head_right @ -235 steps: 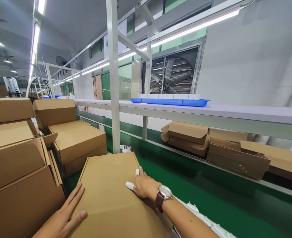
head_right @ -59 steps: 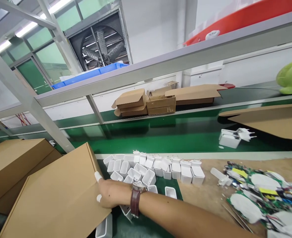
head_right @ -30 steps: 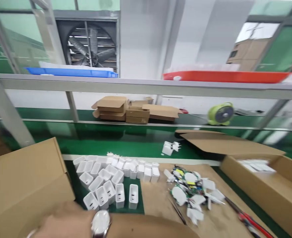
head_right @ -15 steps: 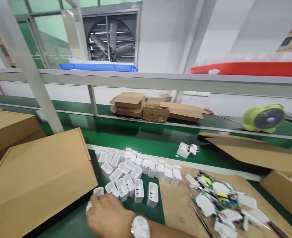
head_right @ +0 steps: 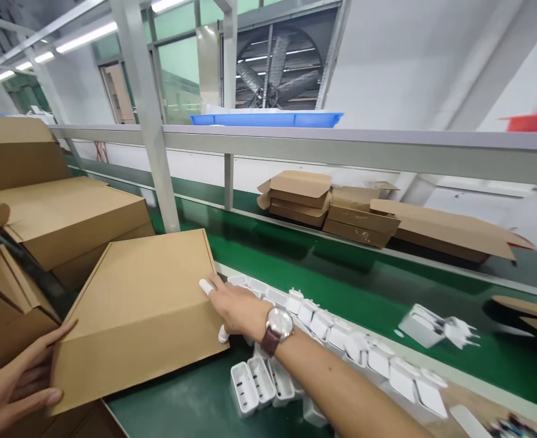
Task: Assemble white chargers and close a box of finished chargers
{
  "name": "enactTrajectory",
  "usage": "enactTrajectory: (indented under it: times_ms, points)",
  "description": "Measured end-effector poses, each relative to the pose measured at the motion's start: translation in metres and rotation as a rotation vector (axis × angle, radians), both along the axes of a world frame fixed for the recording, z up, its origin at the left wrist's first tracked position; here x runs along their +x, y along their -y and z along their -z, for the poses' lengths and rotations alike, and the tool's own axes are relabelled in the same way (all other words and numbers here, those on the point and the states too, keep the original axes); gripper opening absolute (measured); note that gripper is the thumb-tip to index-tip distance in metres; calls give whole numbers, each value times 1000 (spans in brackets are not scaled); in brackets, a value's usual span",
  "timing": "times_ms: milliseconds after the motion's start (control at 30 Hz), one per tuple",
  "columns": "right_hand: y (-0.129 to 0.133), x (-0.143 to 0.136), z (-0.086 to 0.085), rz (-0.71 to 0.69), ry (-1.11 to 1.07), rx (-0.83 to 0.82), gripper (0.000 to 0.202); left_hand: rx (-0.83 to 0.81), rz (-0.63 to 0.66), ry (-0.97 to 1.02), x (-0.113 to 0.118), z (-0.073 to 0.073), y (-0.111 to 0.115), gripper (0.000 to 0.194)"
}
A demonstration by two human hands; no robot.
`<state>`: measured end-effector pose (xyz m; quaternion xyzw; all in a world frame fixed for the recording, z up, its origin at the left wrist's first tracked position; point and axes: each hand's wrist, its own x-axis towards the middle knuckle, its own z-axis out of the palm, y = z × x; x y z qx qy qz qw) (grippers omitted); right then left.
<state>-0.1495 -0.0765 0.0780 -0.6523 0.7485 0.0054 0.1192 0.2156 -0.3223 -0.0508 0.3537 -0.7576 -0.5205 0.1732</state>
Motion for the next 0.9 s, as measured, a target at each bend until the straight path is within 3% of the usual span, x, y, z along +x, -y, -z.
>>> enactTrajectory:
  times_ms: [100, 200, 267, 400, 600, 767, 900]
  points:
    - [8, 1, 24, 0, -71, -110, 82, -379, -226, 58, -19, 10, -13, 84]
    - [9, 1, 34, -12, -75, -165, 80, -541, -265, 85, -29, 17, -23, 74]
    - [8, 2, 34, -2, -66, -199, 77, -536, -207, 93, -30, 13, -27, 72]
    - [-1, 16, 26, 8, -40, -247, 67, -495, -177, 118, -26, -8, -38, 80]
    - [-48, 62, 28, -16, -117, -271, 63, -493, -236, 125, -13, -27, -61, 70]
    - [-81, 89, 38, -62, -186, -282, 56, -503, -398, 75, -2, -17, -79, 68]
    - [-77, 85, 24, -100, -65, -250, 44, -263, -703, -273, -12, 5, -102, 74]
